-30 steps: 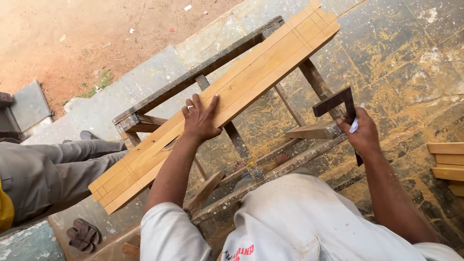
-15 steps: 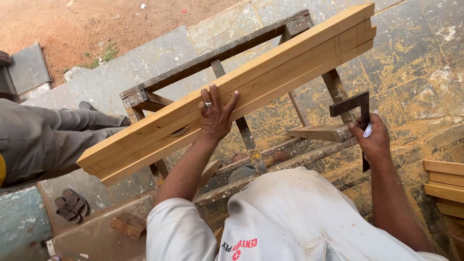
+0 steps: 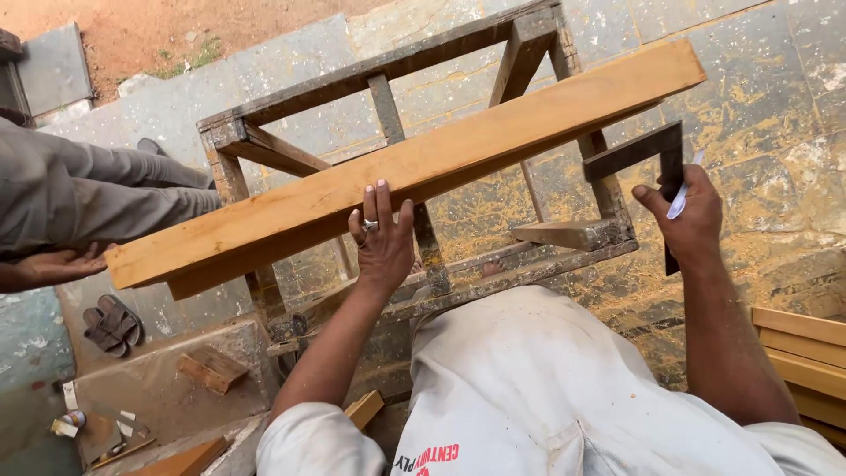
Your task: Use a square and a pen to mark lines on wooden planks for cutting or assembly.
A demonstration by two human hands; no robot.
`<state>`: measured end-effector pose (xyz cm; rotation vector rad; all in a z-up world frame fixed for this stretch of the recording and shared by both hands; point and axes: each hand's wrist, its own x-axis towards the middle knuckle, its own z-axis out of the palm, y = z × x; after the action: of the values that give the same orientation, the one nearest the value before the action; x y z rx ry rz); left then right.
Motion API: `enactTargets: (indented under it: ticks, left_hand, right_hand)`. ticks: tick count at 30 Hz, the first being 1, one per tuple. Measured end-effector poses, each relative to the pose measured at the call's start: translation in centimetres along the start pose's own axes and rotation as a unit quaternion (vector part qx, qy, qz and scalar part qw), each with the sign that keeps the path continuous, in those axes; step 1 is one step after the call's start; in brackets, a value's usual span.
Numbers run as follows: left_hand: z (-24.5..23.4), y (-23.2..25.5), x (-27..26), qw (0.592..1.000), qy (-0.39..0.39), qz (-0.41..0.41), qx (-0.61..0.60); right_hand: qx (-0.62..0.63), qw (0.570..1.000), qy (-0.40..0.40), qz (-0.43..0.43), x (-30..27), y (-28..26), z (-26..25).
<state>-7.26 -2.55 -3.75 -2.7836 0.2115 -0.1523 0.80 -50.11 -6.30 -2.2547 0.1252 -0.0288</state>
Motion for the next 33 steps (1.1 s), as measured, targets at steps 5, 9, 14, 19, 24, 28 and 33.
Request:
enactTargets:
  ticks: [5,9,14,19,24,28,33]
  left_hand:
    - [-9.4,3.3,5.2,0.785,-0.08,-0.021,-0.614]
    - [-14.0,3.4,7.7,0.413,-0.435,0.013,-0.8]
    - [-13.6,4.2,7.7,0.52,-0.324,-0.008,-0.79]
    - [-12.8,9.0,12.2,0.793,-0.135,-0.046,-0.593]
    - [-9.5,16.1,15.4,0.929,0.056,-0.038,-0.365]
    - [-7.9,19.6,16.1,0.934,0.049,-0.085,-0.344]
    - [-7.9,20.8,17.0,0.941,0.061,-0.1,-0.317]
  right_hand:
    - [-0.033,0.994,-0.078,-0.064,-0.1,-10.2,-0.1]
    - [0.01,0.972,-0.111,-0.208,0.1,-15.6,1.7]
    - [0.065,0.955,-0.034,-0.287,3.4,-14.9,-0.2]
    - [0.273,0.946,0.009,-0.175,8.2,-5.9,-4.1]
    - [0.273,0.954,-0.039,-0.117,11.2,1.4,-6.9]
    - [0.25,0.952,-0.091,-0.15,13.3,3.2,-8.3]
    - [0.163,0.953,-0.148,-0.207,15.6,0.7,-9.1]
